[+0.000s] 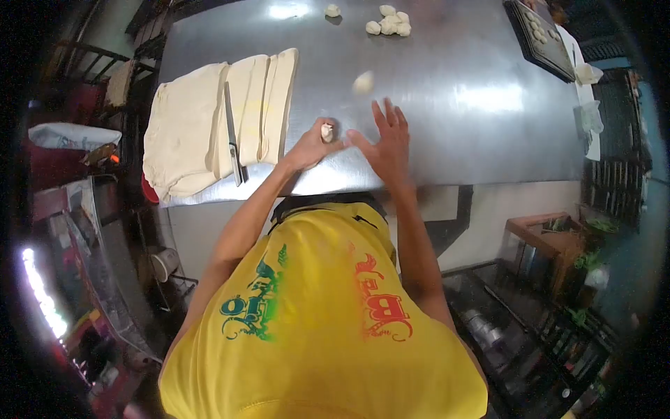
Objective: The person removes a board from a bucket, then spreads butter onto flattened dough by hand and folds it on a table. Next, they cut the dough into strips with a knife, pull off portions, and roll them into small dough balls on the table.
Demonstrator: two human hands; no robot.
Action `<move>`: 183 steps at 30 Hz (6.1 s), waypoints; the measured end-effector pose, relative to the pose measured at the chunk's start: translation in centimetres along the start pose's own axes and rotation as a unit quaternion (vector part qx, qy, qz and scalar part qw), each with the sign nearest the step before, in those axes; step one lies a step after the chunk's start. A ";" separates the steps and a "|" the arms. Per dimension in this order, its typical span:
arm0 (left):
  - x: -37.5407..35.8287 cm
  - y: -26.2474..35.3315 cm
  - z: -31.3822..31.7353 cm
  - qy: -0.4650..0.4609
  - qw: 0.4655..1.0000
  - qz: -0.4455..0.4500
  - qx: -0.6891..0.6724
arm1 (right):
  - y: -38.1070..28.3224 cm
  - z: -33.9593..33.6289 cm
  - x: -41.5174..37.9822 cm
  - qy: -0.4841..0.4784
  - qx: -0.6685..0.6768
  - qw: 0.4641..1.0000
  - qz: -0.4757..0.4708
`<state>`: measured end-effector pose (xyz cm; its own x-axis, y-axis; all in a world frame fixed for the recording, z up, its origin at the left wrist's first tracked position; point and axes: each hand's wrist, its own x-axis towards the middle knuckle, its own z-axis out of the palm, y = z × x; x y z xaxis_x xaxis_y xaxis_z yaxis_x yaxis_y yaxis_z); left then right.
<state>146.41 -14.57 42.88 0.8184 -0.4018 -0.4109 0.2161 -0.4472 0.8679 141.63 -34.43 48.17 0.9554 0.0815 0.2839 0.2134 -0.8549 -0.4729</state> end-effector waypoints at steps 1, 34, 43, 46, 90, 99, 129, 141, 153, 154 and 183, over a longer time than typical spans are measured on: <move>1.6 -3.1 1.6 -0.003 0.993 0.119 -0.018 | 2.1 2.0 -0.6 0.053 -0.088 0.994 -0.031; -1.3 -0.4 3.6 -0.125 0.933 0.032 0.335 | 2.5 9.0 -5.2 -0.155 0.111 0.977 0.094; 1.2 -2.1 1.0 -0.056 0.971 -0.090 0.215 | -2.3 -2.2 -3.5 -0.273 0.419 0.863 0.073; -0.2 -1.3 2.5 -0.007 0.990 0.040 0.136 | -1.4 -1.5 -2.6 -0.073 0.247 0.964 0.065; -12.4 -6.5 -8.3 0.178 0.976 0.050 -0.116 | 1.9 4.8 -0.4 -0.384 0.013 0.917 -0.104; 2.4 -2.8 2.7 0.112 0.906 0.298 0.278 | 3.8 6.7 -5.5 -0.043 0.002 0.992 0.115; 2.5 0.0 2.6 0.058 0.911 0.308 0.268 | 7.2 5.7 -4.7 -0.020 0.245 0.957 0.157; -1.5 4.2 4.6 -0.022 0.948 0.065 0.311 | 0.1 1.9 0.4 -0.197 0.041 0.954 0.223; 1.7 1.5 2.0 0.060 0.994 -0.037 0.079 | 4.0 -2.6 0.2 -0.004 0.170 0.985 -0.023; 1.1 1.4 1.9 0.055 0.998 0.002 0.037 | 4.5 -0.8 -0.3 -0.023 0.149 0.988 -0.022; 0.4 0.9 0.4 0.085 0.940 0.248 0.219 | 0.3 3.9 -0.6 -0.123 0.393 0.886 0.215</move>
<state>146.68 -15.49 43.40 0.8420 -0.5306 0.0972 -0.4239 -0.5395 0.7275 141.88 -32.72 44.61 0.9780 0.0266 -0.2068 -0.1959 -0.2217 -0.9552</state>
